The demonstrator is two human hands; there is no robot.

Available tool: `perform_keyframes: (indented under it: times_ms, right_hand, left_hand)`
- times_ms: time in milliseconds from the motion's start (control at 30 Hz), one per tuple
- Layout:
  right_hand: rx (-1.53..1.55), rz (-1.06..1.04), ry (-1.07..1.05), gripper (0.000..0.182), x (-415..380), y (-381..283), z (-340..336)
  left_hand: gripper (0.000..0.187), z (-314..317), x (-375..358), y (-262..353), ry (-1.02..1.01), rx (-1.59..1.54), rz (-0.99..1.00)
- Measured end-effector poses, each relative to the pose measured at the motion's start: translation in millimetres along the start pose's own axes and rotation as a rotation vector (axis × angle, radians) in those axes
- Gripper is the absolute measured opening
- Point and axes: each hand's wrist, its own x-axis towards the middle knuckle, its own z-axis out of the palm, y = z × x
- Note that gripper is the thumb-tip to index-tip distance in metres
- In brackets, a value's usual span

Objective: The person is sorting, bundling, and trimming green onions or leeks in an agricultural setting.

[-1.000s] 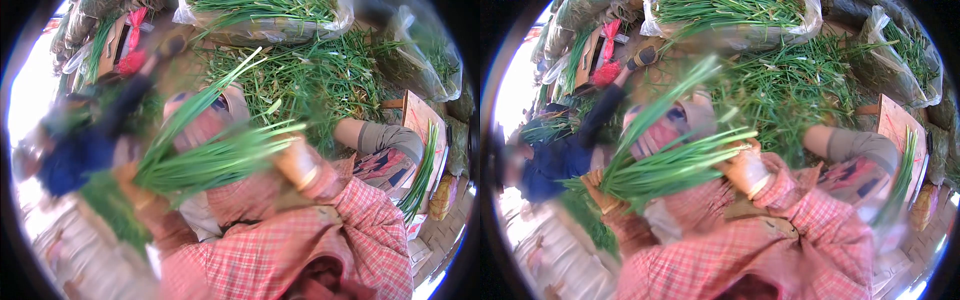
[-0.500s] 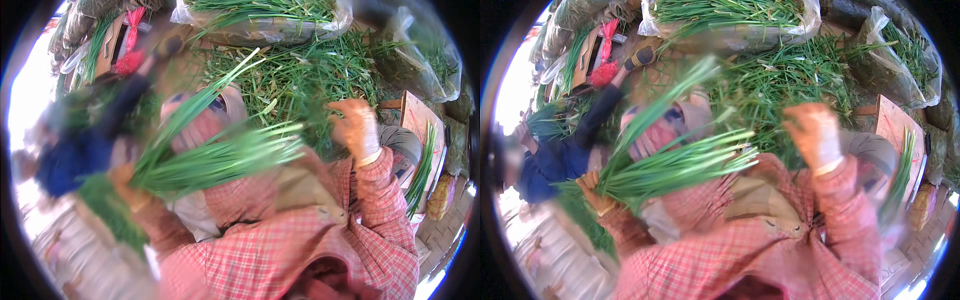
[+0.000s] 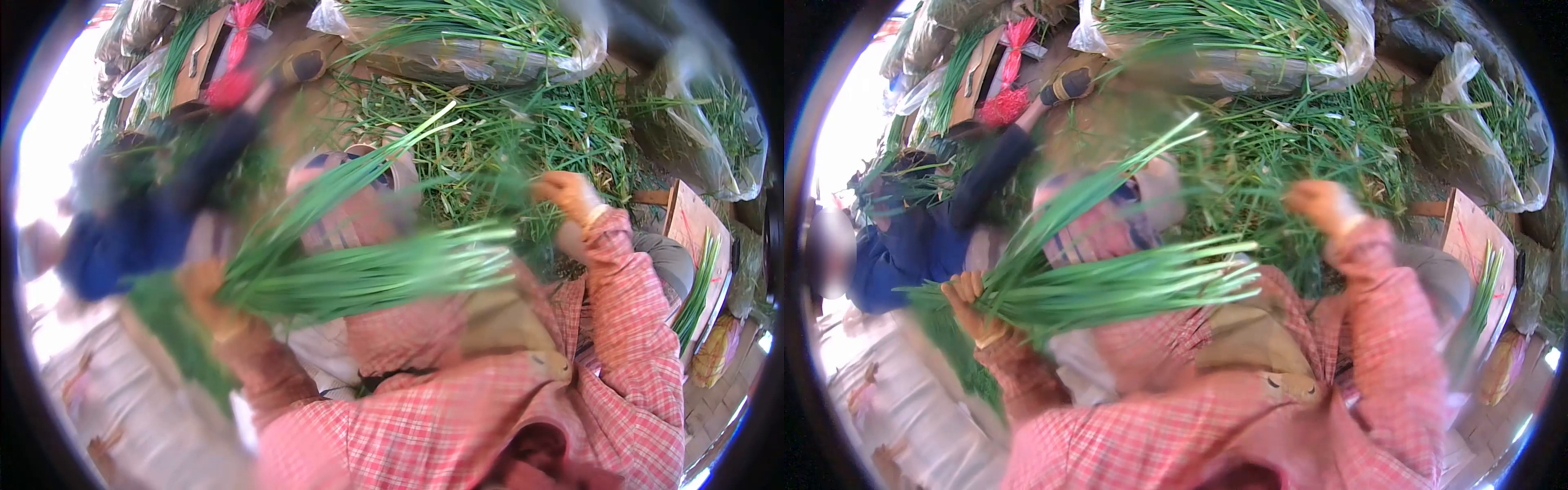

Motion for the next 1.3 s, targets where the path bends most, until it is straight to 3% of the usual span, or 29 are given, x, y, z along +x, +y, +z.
perform_keyframes:
  times_ms: [33, 100, 167, 267, 367, 467, 600, 767, 867, 1067, 1167, 1300]
  right_hand:
    - [-0.837, -0.226, -0.053, 0.026, -2.6, 71.7, -16.3]
    - [-0.789, 0.604, -0.094, 0.024, -15.5, 16.1, -43.4]
    - [-0.550, 0.059, 0.330, 0.023, -12.5, -11.6, -34.7]
    - [0.213, -0.256, 0.433, 0.021, 13.7, -128.0, -0.3]
    - [0.170, -0.287, 0.428, 0.020, 34.0, -177.2, 28.8]
    - [0.076, -0.245, 0.502, 0.020, 46.1, -182.4, 58.0]
    - [0.124, -0.197, 0.587, 0.022, 49.3, -179.0, 74.9]
    - [0.211, -0.168, 0.580, 0.018, 61.9, -181.4, 82.1]
    - [0.381, -0.257, 0.645, 0.018, 72.7, -181.0, 87.2]
    - [0.372, -0.466, 0.697, 0.017, 73.4, -181.6, 79.8]
    - [0.639, -0.287, 0.627, 0.024, 55.8, -187.8, 70.0]
    - [0.740, -0.256, 0.574, 0.030, 61.4, -182.5, 73.0]
  left_hand:
    - [0.039, -1.5, 0.2, -4.3, -0.021, 0.188, 0.111]
    - [0.039, 5.5, 1.3, -5.2, -0.046, 0.269, 0.156]
    - [0.039, 26.1, -3.2, -2.1, -0.044, 0.052, 0.018]
    - [0.039, 59.4, -8.1, -2.8, 0.019, 0.056, 0.037]
    - [0.034, 47.2, -1.9, 5.9, -0.051, -0.088, -0.041]
    - [0.027, 94.4, -17.8, 0.6, 0.107, 0.067, 0.065]
    - [0.022, 57.6, -9.7, -1.0, -0.036, -0.072, -0.001]
    - [0.022, 57.9, -5.4, -5.2, -0.123, -0.072, -0.016]
    - [0.024, 64.0, -5.5, -5.2, -0.081, -0.086, -0.051]
    - [0.024, 52.5, -2.4, -2.9, -0.162, -0.074, -0.073]
    - [0.023, 54.7, -3.6, -3.0, -0.179, -0.053, -0.076]
    - [0.025, 61.8, -2.4, -3.8, -0.141, -0.073, -0.103]
